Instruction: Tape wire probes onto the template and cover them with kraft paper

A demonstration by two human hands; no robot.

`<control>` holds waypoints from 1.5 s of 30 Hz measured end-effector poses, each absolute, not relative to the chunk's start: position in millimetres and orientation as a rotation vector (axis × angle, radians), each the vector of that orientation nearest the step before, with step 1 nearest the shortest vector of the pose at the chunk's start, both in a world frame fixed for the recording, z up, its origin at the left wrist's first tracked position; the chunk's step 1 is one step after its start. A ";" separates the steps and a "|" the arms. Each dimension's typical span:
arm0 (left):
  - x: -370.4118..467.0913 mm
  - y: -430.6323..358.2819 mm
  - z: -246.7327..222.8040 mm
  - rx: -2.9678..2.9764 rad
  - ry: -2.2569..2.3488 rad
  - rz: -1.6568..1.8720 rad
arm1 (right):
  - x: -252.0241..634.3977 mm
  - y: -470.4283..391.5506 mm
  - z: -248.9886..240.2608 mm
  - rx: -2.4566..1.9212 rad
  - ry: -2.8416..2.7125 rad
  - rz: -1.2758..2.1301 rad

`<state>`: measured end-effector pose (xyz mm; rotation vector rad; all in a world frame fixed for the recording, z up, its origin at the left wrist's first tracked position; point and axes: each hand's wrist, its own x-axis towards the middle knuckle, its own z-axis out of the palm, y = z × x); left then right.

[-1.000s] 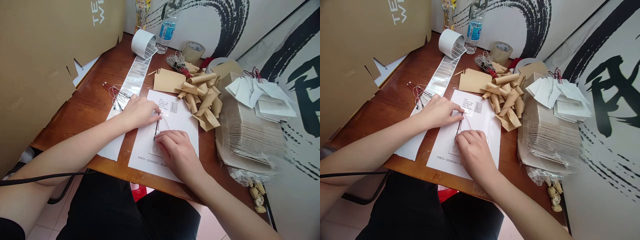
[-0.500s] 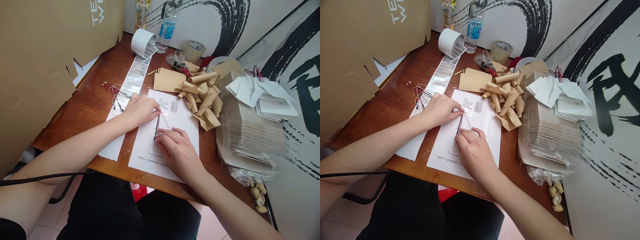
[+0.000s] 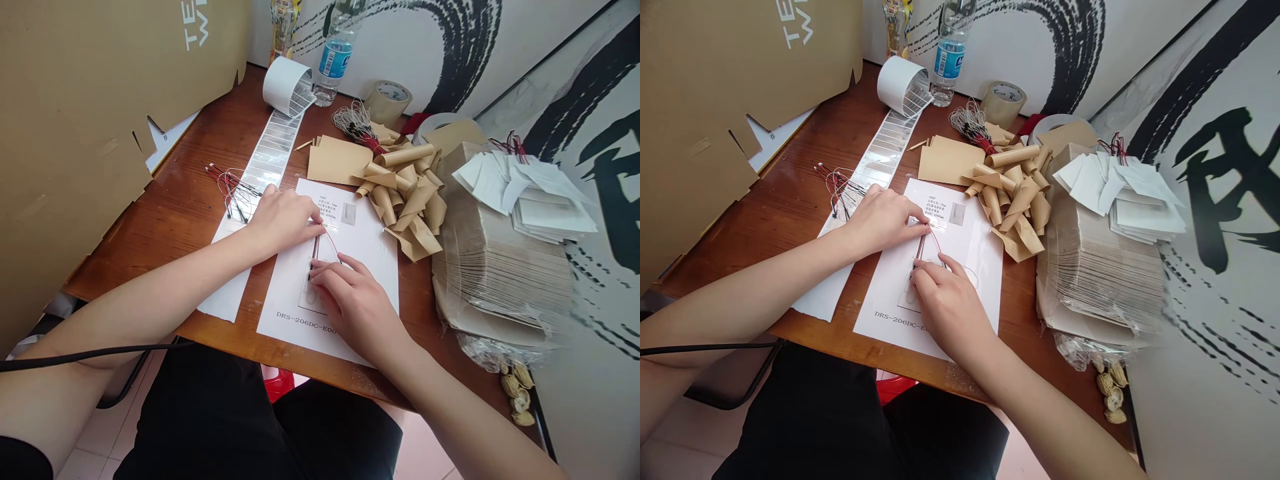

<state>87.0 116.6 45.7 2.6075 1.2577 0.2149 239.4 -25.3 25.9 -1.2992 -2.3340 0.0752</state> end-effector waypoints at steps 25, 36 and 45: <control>81.9 112.2 61.2 2.621 1.211 0.002 | 240.9 -25.4 26.1 -1.311 -2.367 0.085; 80.0 110.8 64.6 2.634 1.163 -0.063 | 239.4 -27.4 31.2 -1.352 -2.334 0.044; 79.4 109.2 65.5 2.661 1.149 -0.095 | 240.0 -29.6 30.2 -1.358 -2.372 0.009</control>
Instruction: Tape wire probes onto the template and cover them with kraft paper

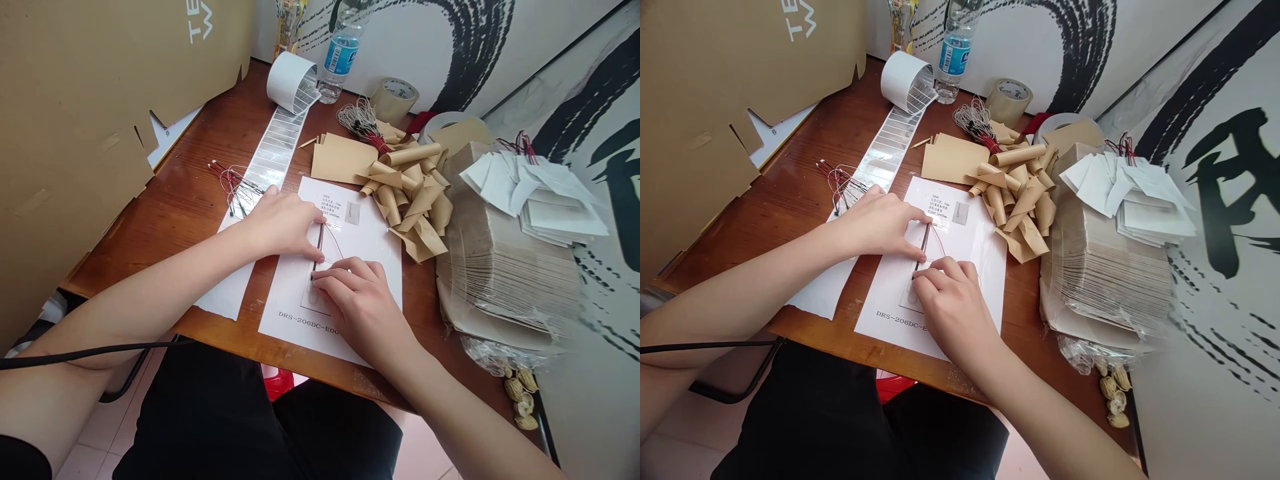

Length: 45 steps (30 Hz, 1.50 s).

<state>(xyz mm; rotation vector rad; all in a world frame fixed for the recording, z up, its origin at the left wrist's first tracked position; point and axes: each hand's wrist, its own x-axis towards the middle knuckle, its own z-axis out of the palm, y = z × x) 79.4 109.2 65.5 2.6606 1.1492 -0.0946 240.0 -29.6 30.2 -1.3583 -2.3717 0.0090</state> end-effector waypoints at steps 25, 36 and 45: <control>79.0 105.4 67.8 2.744 1.075 -0.175 | 238.9 -36.0 44.3 -1.529 -2.359 -0.013; 78.1 103.6 69.2 2.776 1.052 -0.174 | 238.6 -38.8 46.8 -1.512 -2.426 0.077; 79.1 104.0 68.8 2.758 1.058 -0.190 | 239.6 -38.0 47.6 -1.523 -2.345 0.100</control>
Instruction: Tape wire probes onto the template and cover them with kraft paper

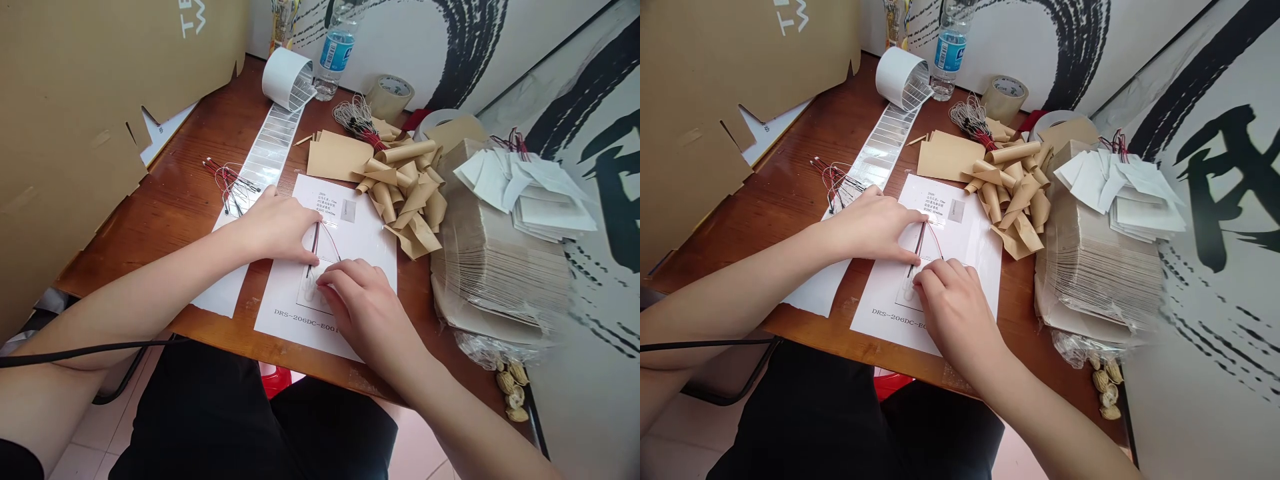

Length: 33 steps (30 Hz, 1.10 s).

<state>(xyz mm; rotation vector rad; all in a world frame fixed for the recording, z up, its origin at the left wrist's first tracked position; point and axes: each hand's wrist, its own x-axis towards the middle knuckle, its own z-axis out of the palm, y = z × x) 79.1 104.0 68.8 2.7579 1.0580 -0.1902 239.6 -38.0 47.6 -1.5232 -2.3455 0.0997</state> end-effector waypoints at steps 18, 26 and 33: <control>78.2 103.6 69.0 2.752 1.058 -0.191 | 234.6 -41.5 38.1 -1.492 -2.298 0.198; 78.5 102.6 71.7 2.724 1.071 -0.208 | 234.9 -43.4 39.9 -1.468 -2.311 0.182; 79.1 102.9 69.7 2.733 1.066 -0.191 | 235.8 -43.1 38.9 -1.440 -2.385 0.130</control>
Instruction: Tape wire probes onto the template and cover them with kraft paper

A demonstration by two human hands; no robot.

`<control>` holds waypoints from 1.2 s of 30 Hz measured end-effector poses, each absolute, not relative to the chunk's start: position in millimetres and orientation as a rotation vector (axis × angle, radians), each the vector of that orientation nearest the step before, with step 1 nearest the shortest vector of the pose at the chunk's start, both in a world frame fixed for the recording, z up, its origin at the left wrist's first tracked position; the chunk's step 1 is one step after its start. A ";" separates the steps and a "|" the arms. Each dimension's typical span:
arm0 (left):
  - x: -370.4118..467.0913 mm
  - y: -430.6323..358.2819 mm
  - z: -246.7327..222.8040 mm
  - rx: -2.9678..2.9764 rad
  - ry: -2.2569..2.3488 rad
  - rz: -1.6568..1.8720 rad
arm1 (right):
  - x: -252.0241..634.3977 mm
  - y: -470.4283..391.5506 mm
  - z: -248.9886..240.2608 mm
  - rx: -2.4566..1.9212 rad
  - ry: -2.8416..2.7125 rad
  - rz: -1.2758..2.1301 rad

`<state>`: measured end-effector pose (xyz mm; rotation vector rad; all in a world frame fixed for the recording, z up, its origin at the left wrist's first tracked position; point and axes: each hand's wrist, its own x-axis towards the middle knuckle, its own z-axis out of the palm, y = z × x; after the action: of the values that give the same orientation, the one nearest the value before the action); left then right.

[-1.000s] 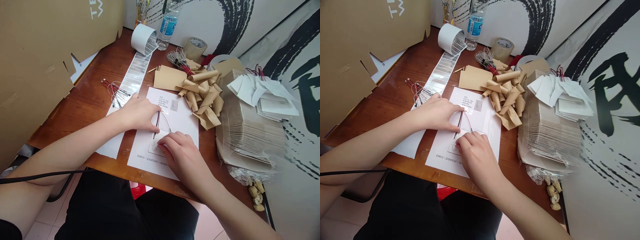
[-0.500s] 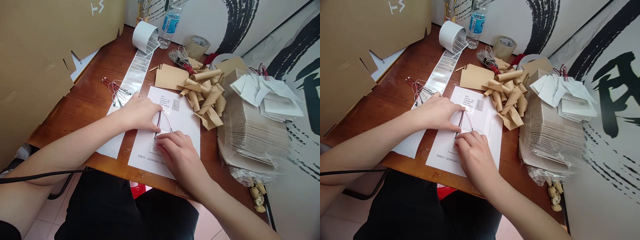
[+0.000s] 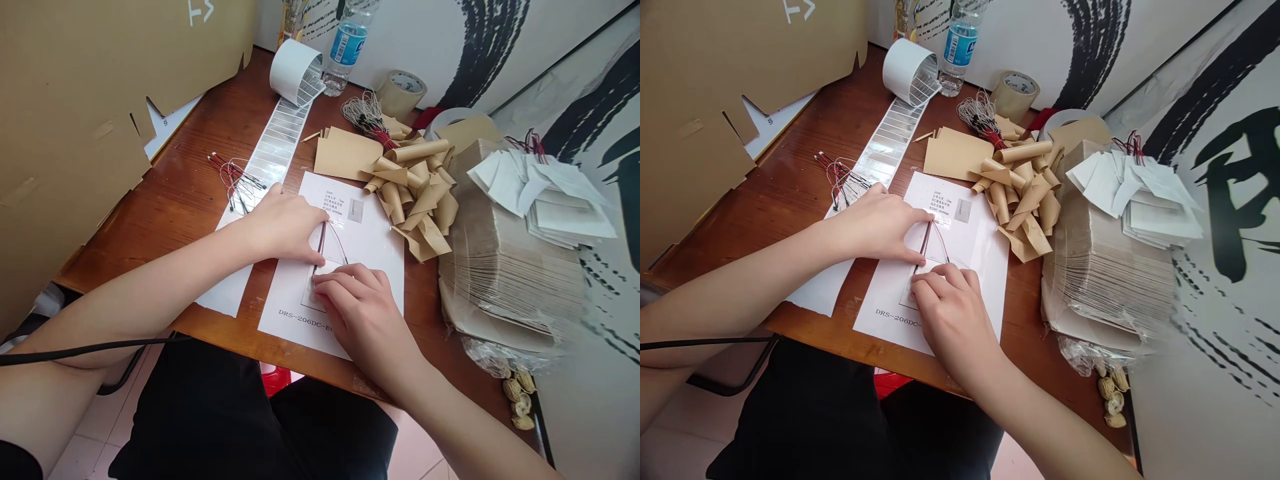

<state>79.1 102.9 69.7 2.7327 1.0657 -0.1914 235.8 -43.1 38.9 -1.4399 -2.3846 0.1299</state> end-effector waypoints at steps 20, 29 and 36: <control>77.3 102.2 70.4 2.740 1.036 -0.202 | 237.6 -43.1 39.8 -1.387 -2.525 0.009; 77.3 101.8 71.2 2.708 1.042 -0.215 | 237.2 -41.4 38.9 -1.403 -2.546 0.024; 77.9 102.1 67.5 2.622 1.081 -0.143 | 237.6 -41.9 41.0 -1.420 -2.567 0.034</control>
<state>77.9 102.1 67.5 2.6221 1.0805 -0.1430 237.6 -41.9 41.0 -1.4205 -2.5667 0.0338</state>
